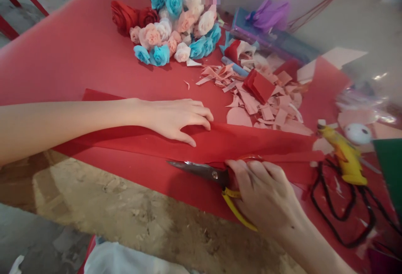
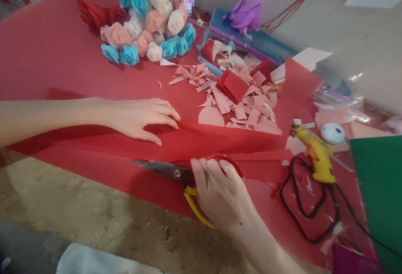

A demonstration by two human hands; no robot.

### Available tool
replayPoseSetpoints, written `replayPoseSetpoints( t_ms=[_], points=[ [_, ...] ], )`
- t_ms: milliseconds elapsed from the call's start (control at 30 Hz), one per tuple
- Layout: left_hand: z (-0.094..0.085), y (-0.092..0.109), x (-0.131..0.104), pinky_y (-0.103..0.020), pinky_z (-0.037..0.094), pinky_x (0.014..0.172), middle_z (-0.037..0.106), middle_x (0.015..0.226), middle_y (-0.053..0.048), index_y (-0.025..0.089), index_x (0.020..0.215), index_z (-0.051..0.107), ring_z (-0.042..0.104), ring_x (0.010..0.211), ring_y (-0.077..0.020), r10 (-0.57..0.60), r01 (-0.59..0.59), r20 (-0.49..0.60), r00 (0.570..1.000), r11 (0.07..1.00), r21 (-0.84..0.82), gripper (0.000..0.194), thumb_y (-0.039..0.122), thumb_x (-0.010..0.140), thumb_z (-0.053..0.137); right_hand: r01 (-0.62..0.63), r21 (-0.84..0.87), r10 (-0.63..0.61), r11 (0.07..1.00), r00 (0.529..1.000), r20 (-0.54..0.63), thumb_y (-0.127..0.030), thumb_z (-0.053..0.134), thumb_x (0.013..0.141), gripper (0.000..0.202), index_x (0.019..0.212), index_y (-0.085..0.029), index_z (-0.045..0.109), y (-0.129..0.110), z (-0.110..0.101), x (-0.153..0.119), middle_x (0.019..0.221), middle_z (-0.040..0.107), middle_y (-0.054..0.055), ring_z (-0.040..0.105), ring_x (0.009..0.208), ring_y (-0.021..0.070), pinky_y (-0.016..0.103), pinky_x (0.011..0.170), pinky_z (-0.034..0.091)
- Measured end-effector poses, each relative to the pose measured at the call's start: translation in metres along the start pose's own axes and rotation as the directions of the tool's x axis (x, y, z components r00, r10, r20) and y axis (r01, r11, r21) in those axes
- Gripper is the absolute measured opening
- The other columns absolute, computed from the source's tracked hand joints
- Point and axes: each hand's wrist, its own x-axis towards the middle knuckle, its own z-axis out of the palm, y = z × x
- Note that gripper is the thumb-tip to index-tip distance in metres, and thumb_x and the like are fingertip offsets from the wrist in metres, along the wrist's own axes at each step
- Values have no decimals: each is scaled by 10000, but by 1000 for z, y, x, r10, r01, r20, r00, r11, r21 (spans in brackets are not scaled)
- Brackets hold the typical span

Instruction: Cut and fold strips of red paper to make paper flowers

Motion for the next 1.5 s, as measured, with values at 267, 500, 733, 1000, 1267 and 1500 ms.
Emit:
replayPoseSetpoints(
  t_ms=[267,500,733,1000,1267,1500],
  points=[
    [1,1,1,-330,339,940,534,1199,-149,93,1133,563,471,1067,-249,-7,7,12,1000,1000,5,403,354,827,566,77,-18,-78,997,995,-55,14,334,792,308,830,-123,608,2,-1,0,609,591,35,450,629,167,278,669,328],
    [0,1,1,-331,331,949,529,1213,-140,102,1147,556,467,1083,-249,-17,16,27,999,1000,15,420,363,819,577,13,-22,-12,1000,999,29,-144,381,751,287,925,-88,602,-6,-3,-2,687,595,85,430,651,205,324,639,317],
    [0,0,1,-325,327,959,525,1216,-146,87,1142,559,463,1087,-246,-8,8,21,1000,1000,11,422,359,820,576,2,-1,-2,1000,1000,21,-112,448,694,266,903,-79,610,-11,-7,11,702,607,95,436,689,213,320,675,314],
    [-1,2,0,-331,331,956,527,1215,-149,92,1145,558,466,1088,-247,-11,11,24,1000,1000,4,414,357,827,567,-17,34,17,999,1000,-6,-109,387,711,276,910,-78,575,-2,-7,-9,680,609,80,463,633,192,309,642,322],
    [-1,2,0,-344,337,952,532,1209,-158,92,1139,563,469,1086,-252,-19,19,18,1000,1000,-14,410,347,819,580,-97,10,97,995,995,-9,-132,376,729,276,918,-71,569,-1,-7,-18,695,602,91,474,653,201,320,631,335],
    [-2,3,1,-353,335,958,527,1222,-149,117,1141,563,466,1098,-255,-35,36,23,999,999,-24,398,349,818,577,-47,7,47,999,999,23,-102,420,708,293,935,-75,604,-14,-7,2,739,623,96,468,696,206,319,681,329]
  ],
)
